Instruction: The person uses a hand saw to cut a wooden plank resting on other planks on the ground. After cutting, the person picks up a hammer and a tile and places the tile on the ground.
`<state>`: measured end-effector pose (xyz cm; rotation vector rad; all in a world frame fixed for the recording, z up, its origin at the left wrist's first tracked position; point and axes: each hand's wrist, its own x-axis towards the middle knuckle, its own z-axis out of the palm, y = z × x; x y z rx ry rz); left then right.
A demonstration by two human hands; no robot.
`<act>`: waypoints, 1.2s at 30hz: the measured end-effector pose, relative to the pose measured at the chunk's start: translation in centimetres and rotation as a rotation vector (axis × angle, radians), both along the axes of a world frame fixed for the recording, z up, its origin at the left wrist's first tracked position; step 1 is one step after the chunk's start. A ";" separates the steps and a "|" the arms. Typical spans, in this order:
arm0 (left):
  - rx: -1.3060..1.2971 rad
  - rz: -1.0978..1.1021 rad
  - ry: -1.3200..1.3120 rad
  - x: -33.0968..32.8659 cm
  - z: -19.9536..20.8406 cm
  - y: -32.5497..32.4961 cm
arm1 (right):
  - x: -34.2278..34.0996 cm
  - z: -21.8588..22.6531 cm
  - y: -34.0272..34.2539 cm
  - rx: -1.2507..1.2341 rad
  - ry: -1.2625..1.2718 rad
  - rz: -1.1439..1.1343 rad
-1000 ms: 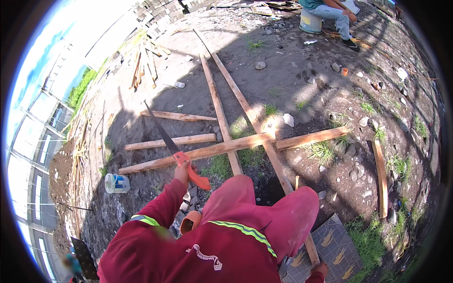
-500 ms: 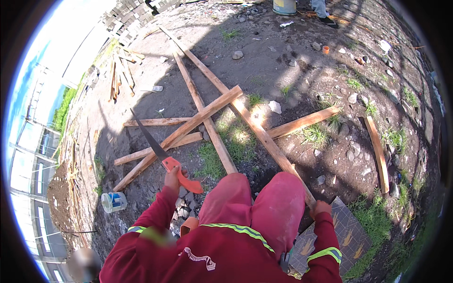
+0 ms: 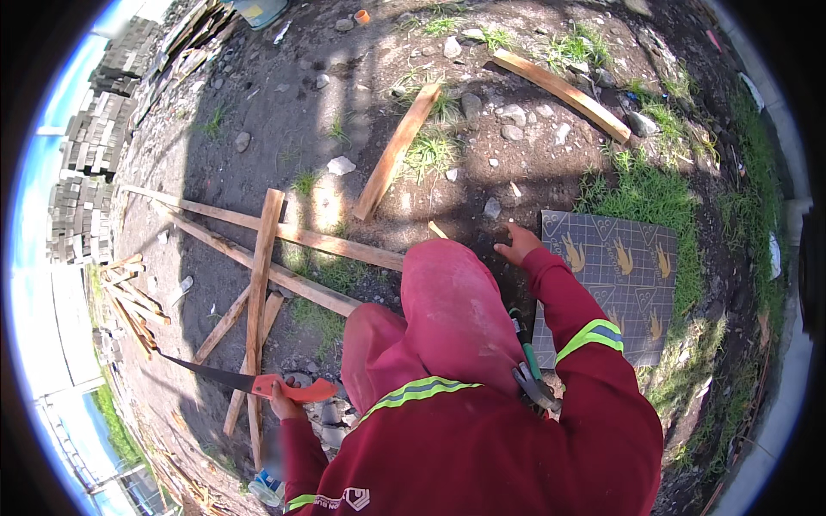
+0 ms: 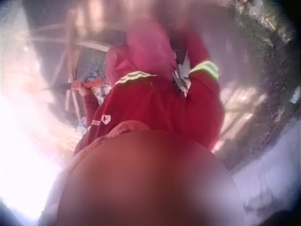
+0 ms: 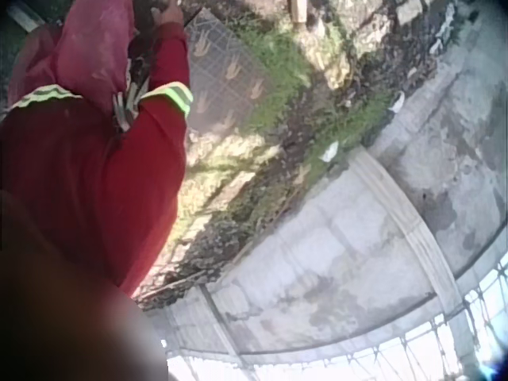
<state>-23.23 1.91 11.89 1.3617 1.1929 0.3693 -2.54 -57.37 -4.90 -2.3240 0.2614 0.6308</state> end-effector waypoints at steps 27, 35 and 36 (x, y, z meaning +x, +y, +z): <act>-0.089 -0.451 -0.043 14.7 -0.6 -7.0 | -37.1 -9.3 -9.7 0.740 0.153 -2.094; -0.094 -0.428 -0.017 14.5 -1.0 -6.6 | -37.5 -4.5 -16.0 -0.066 0.040 -2.176; -0.106 -0.426 0.004 14.6 -0.9 -6.7 | -38.2 -3.6 -17.4 -0.003 -0.030 -2.194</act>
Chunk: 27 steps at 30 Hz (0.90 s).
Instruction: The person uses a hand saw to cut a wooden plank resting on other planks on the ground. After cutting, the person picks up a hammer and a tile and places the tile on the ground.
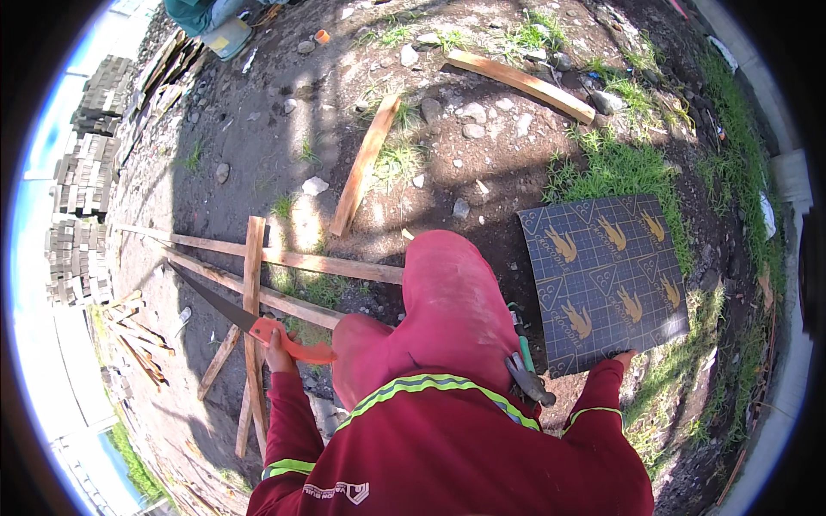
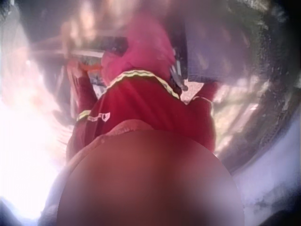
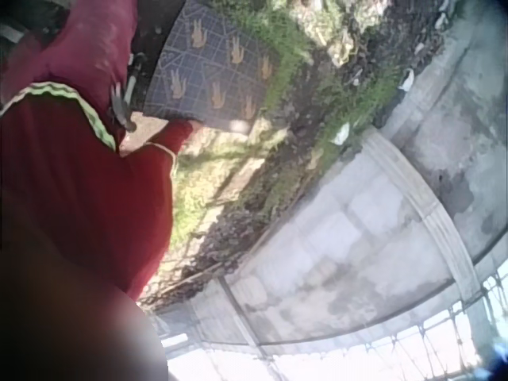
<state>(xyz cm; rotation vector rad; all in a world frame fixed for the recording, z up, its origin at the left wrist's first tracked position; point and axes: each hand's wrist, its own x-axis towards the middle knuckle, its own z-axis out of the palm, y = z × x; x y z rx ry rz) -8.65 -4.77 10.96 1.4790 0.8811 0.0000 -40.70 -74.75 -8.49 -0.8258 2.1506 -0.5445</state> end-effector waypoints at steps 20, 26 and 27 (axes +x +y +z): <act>0.980 -0.449 0.462 0.9 -5.8 1.7 | 12.7 -1.1 3.5 0.650 -0.498 0.469; 1.179 -0.554 0.600 2.8 -8.3 1.2 | 16.2 7.3 8.5 0.719 -0.320 1.247; 1.121 -0.554 0.610 3.3 -8.7 1.1 | 16.6 9.3 9.2 0.703 -0.399 1.283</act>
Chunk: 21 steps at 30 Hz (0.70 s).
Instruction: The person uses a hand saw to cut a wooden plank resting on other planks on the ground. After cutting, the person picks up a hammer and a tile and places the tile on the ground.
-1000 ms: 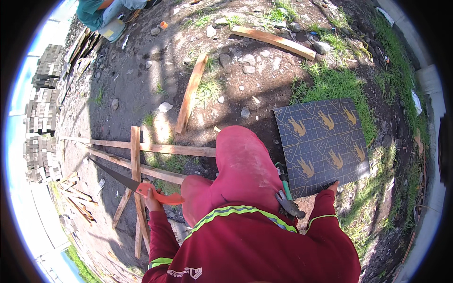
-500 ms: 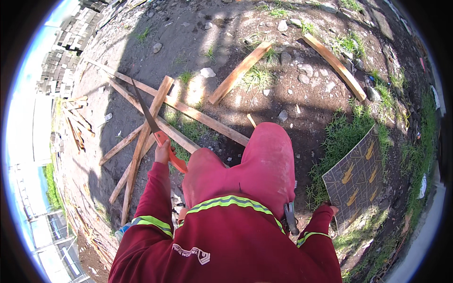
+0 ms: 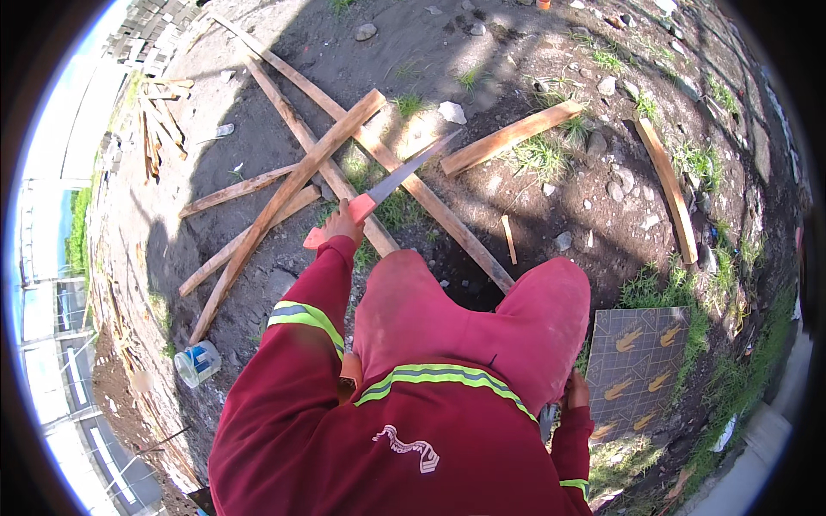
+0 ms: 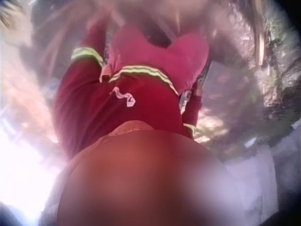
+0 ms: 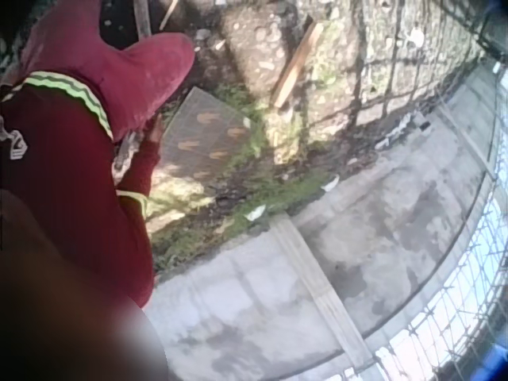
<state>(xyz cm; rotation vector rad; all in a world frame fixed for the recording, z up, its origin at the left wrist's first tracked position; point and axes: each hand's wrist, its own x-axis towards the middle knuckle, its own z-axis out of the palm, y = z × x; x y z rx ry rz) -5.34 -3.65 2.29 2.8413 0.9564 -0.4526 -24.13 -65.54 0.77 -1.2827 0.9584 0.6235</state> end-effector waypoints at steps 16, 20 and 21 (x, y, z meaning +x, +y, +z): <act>-0.284 0.122 -0.114 -9.4 5.0 5.8 | 1.7 9.1 1.6 -0.049 -0.355 0.662; -0.370 0.306 -0.118 -16.1 6.0 6.8 | 3.9 8.0 0.5 -0.266 -0.471 0.902; -0.365 0.335 -0.117 -17.8 6.0 6.9 | 4.2 7.8 0.3 -0.215 -0.400 0.860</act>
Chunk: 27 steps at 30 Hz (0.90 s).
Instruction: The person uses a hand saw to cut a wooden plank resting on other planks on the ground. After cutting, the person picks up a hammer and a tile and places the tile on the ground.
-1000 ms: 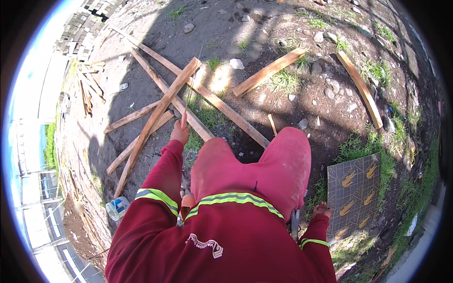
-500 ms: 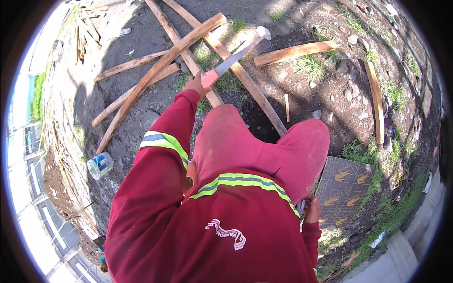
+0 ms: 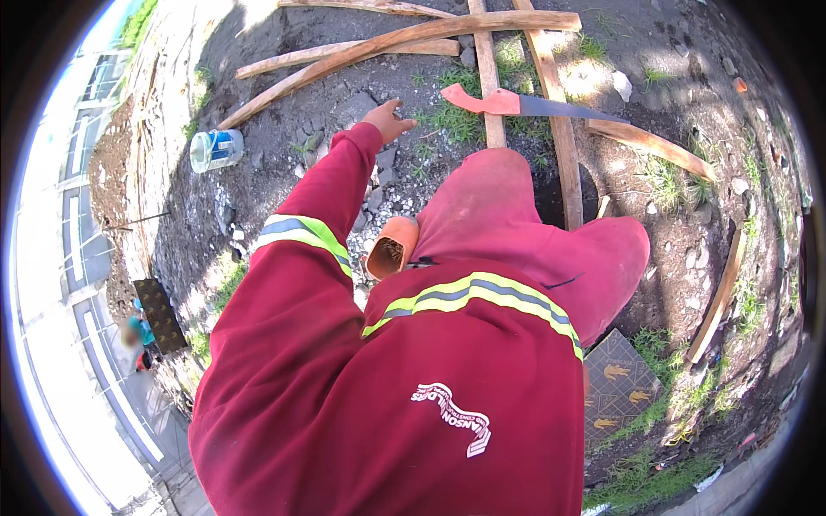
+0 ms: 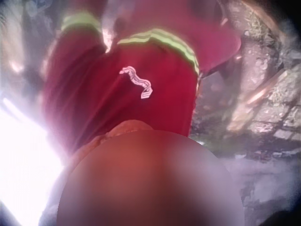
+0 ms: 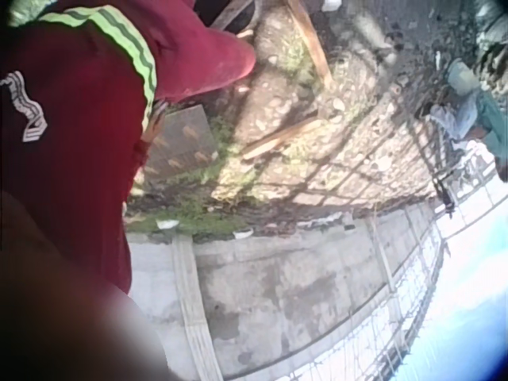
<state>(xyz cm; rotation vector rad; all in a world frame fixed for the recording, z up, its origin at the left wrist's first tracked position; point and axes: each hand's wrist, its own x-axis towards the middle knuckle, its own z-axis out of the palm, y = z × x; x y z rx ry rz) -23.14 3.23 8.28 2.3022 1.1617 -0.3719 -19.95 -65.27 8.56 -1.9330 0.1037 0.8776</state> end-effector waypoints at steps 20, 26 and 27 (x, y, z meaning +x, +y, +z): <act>-0.302 -0.054 -0.225 5.0 -3.6 -5.0 | -2.7 2.3 3.4 -0.075 -0.245 -0.259; -0.367 -0.269 -0.289 12.5 -2.7 -7.3 | -3.0 3.1 5.3 -0.039 -0.240 -0.283; -0.374 -0.284 -0.275 13.3 -2.6 -7.7 | -3.0 3.4 5.6 -0.078 -0.281 -0.233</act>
